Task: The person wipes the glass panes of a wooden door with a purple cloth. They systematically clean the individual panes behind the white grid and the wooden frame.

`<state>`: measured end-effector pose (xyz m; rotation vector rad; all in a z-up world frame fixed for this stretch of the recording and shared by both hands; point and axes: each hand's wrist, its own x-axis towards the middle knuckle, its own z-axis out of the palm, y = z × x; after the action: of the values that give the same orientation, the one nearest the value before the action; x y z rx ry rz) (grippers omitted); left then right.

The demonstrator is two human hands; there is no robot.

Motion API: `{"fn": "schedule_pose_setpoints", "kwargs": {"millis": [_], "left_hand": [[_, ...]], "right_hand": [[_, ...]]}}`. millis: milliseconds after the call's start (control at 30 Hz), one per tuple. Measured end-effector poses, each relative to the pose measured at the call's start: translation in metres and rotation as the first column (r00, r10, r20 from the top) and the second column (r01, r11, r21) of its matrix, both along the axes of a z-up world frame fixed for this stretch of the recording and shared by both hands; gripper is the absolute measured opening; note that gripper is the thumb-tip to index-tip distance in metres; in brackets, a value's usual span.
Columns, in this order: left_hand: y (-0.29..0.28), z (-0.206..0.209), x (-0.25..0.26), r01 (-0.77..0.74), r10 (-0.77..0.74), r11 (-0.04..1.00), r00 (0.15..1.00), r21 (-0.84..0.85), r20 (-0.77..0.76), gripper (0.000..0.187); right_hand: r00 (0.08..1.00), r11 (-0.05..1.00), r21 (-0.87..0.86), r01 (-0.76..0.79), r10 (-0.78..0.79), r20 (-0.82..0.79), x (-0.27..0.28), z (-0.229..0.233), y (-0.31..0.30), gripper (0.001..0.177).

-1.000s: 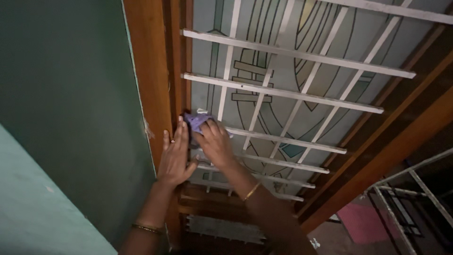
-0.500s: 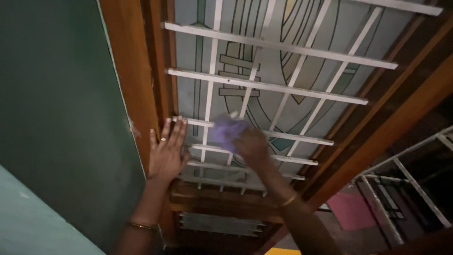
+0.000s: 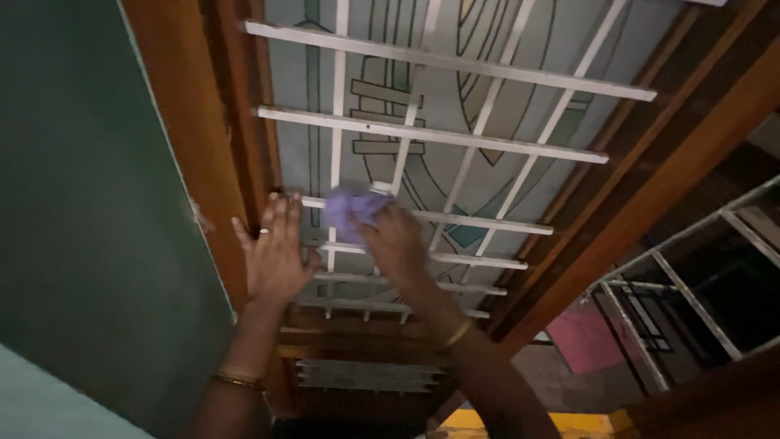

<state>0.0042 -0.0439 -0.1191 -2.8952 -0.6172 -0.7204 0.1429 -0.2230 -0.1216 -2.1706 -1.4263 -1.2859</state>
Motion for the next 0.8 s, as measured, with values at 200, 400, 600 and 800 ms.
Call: {"fn": "schedule_pose_setpoints", "kwargs": {"millis": [200, 400, 600, 800], "left_hand": [[0.003, 0.005, 0.001, -0.019, 0.019, 1.000, 0.999, 0.007, -0.047, 0.102], [0.002, 0.002, -0.002, -0.001, 0.001, 1.000, 1.000, 0.003, 0.004, 0.101], [0.001, 0.004, -0.006, 0.058, -0.054, 0.997, 0.995, -0.046, 0.079, 0.105], [0.002, -0.001, -0.007, 0.071, -0.068, 0.997, 0.992, -0.019, 0.109, 0.105]], "right_hand": [[0.985, 0.998, 0.059, -0.039, 0.028, 0.172, -0.008, -0.005, 0.003, 0.042], [0.997, 0.995, 0.069, -0.074, 0.076, -0.021, 0.033, -0.020, -0.044, 0.027], [0.943, 0.943, -0.022, 0.332, -0.332, 0.024, 0.064, -0.036, -0.130, 0.023], [0.943, 0.908, 0.256, 0.331, -0.322, -0.078, 0.060, -0.043, -0.215, 0.041]]}}
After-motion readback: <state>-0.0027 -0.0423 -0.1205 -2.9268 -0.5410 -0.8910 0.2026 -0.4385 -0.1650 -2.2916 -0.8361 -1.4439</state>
